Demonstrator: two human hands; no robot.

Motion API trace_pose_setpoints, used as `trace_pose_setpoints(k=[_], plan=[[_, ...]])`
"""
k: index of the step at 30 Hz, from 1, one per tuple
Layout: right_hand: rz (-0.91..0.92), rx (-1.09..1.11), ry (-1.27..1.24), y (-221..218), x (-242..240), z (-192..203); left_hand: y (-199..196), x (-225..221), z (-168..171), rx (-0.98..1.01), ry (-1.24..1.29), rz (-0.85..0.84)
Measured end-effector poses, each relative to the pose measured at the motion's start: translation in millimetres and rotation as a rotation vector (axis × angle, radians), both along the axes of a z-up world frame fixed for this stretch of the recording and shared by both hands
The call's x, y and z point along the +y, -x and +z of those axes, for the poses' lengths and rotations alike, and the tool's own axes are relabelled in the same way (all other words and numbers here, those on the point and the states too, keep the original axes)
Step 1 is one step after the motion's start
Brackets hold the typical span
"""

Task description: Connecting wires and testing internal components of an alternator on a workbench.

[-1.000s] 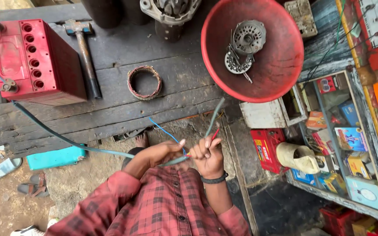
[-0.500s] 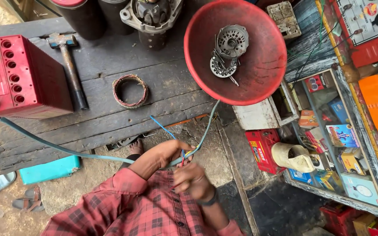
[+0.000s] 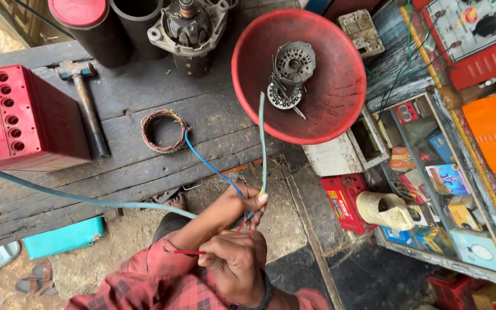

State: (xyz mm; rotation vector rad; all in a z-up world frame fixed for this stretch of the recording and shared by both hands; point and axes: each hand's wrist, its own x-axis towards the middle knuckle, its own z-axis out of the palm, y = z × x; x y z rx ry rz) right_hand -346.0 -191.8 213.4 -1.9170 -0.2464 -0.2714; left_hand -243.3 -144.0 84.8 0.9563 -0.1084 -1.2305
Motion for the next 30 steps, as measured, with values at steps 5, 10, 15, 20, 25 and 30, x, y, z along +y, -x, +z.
trace_pose_setpoints(k=[5,10,15,20,25,30], plan=[[0.055,0.017,-0.042,2.1,1.4,23.0,9.2,-11.0,26.7,-0.226,-0.143,0.033],[0.036,0.029,0.088,-2.6,7.0,39.9,0.5,-25.3,48.3,-0.236,-0.313,0.020],[-0.016,0.053,0.099,6.0,9.5,25.8,7.3,-31.4,44.5,-0.182,-0.358,0.051],[0.006,0.075,0.061,11.5,12.0,26.6,19.9,-34.6,19.0,-0.078,-0.377,0.072],[-0.028,0.016,0.043,2.2,5.9,29.9,38.5,-4.3,69.0,-0.008,-0.397,0.055],[-0.360,-0.034,0.133,-15.4,-19.2,17.8,49.8,48.6,-50.6,-0.208,0.202,-0.013]])
